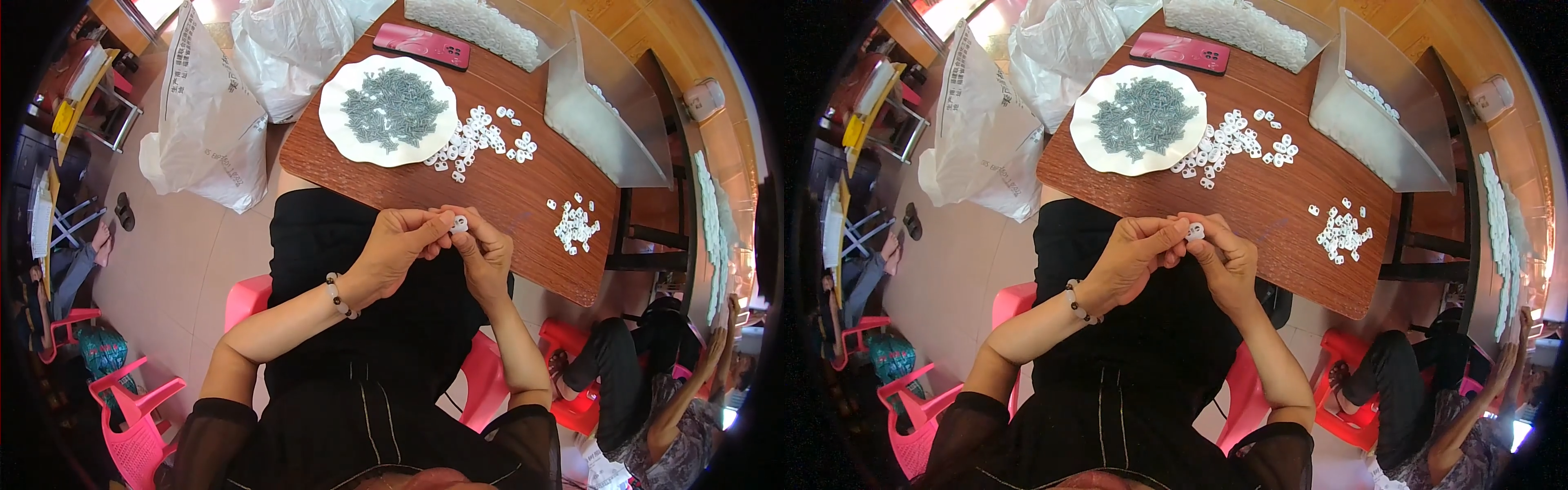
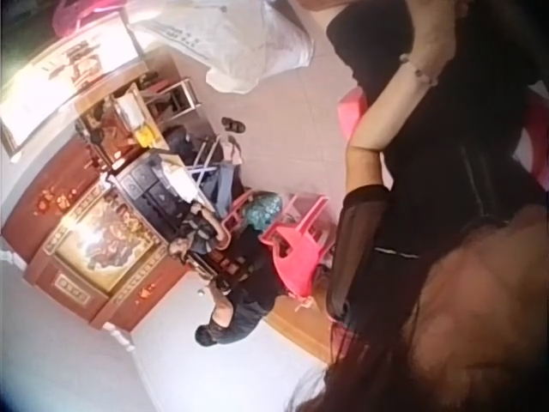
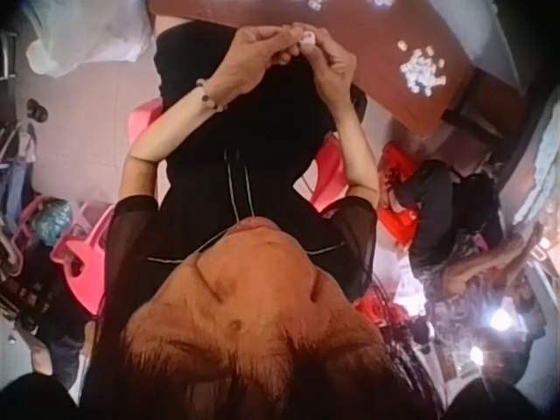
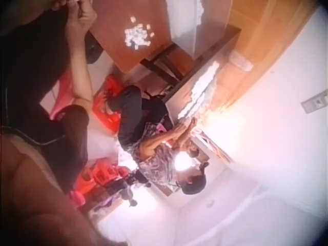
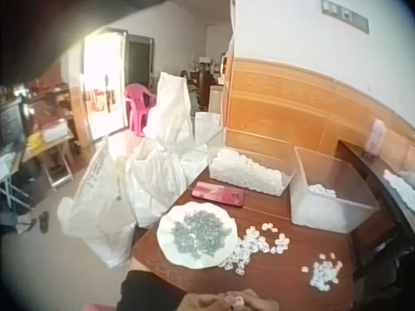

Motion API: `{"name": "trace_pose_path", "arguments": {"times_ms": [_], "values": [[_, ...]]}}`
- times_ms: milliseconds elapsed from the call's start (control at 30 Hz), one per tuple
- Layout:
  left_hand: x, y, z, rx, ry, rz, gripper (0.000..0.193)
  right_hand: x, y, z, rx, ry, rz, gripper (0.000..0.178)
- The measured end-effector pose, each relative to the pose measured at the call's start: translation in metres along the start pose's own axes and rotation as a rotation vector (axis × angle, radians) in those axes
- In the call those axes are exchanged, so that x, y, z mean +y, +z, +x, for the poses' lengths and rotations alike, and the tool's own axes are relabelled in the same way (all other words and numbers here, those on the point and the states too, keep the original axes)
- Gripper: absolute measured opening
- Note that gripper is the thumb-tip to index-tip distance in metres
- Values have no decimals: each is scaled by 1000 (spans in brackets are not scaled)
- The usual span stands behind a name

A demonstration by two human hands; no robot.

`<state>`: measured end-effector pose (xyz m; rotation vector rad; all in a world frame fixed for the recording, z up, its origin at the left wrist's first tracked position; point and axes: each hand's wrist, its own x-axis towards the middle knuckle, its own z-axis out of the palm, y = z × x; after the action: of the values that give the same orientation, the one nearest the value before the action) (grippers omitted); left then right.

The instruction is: Inserting small beads into plastic components manually.

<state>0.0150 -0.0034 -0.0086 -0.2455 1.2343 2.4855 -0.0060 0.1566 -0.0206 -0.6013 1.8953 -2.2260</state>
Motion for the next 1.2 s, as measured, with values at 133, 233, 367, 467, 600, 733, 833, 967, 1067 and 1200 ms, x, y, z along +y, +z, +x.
{"name": "trace_pose_path", "arguments": {"times_ms": [133,233,367,467,600,733,833,967,1067,1200], "values": [[0,1,-1,1,6,-14,21,-1,-1,0,-17,15,20,36],[0,1,-1,-6,23,-5,21,-2,-2,0,-41,14,35,41],[1,0,-1,-12,65,47,22,-3,-3,0,-63,22,64,48],[1,2,-2,-5,104,108,22,-4,-3,0,-56,51,91,49],[0,0,-2,-14,129,137,22,-5,-4,0,-61,72,97,49],[1,-1,-2,-21,124,138,23,-4,-4,1,-73,62,92,49],[1,0,-3,-22,120,136,23,-4,-5,1,-75,67,95,48],[1,-2,-2,-36,91,99,24,-3,-6,1,-80,67,98,46],[0,-4,-2,-34,73,84,24,-5,-5,1,-80,69,97,45],[1,-4,-2,-35,69,89,24,-4,-4,2,-80,57,99,44]]}}
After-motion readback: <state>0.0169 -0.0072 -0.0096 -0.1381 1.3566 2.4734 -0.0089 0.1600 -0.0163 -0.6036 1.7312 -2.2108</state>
